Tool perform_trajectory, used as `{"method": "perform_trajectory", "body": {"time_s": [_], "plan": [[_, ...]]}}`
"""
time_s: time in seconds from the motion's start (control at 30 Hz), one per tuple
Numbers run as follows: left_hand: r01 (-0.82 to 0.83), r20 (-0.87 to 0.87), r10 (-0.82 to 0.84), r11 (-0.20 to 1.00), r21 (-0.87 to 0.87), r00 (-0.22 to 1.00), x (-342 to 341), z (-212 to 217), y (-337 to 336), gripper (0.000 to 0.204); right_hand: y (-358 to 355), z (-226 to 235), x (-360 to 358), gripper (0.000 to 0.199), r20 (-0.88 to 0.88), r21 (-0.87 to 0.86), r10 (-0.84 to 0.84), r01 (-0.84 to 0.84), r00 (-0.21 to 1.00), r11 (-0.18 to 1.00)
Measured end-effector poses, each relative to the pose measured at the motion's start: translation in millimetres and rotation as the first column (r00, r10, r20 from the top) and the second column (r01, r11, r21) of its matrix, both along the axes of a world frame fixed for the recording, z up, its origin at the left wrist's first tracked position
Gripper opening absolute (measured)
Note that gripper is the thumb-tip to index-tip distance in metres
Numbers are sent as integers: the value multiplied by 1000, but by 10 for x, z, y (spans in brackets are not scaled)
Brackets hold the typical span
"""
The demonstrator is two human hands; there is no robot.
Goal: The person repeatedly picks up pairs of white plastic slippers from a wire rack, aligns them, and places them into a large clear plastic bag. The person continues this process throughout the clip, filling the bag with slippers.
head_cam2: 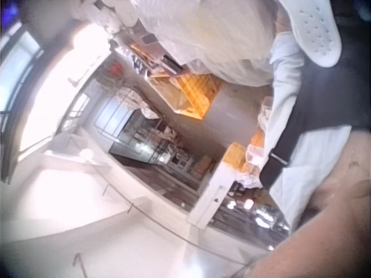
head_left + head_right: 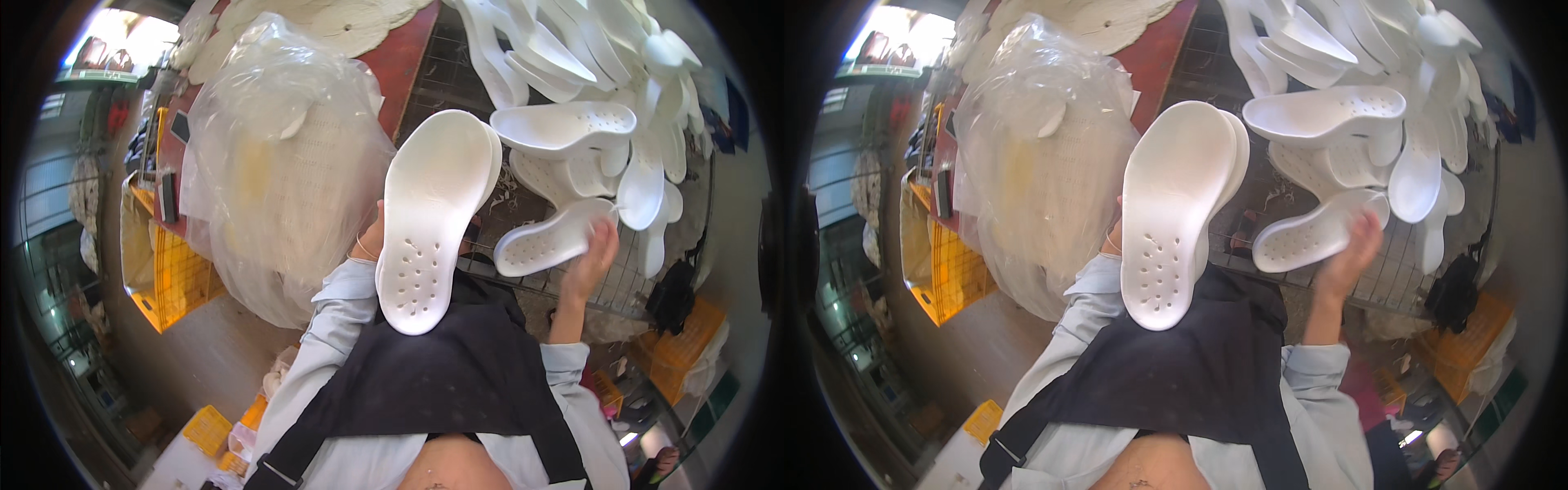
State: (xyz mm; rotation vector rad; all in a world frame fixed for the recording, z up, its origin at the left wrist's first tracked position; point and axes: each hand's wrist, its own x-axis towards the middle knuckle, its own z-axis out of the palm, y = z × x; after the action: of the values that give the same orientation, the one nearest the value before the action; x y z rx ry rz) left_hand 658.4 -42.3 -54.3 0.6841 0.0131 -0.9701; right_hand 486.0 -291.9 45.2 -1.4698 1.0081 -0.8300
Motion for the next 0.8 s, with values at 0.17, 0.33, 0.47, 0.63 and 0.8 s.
{"method": "perform_trajectory", "body": {"time_s": [0.17,0.33,0.47,0.63,0.8], "plan": [[-138,-53,136,990,-33,989,236,37,71,54,2,-1209,-843,71,-282,299,58,30,958,954],[-282,-64,280,959,-24,958,444,151,613,55,624,-1197,-842,49,-26,375,91,-75,995,924],[-364,-55,363,931,-9,930,479,135,1094,56,424,-1251,-433,38,-38,768,-238,181,970,614],[-459,-41,459,888,9,887,527,64,1505,57,478,-1324,-169,41,55,767,-243,115,968,632],[-513,115,500,838,187,858,623,429,1984,58,1012,-631,698,51,239,638,380,-439,894,632]]}}
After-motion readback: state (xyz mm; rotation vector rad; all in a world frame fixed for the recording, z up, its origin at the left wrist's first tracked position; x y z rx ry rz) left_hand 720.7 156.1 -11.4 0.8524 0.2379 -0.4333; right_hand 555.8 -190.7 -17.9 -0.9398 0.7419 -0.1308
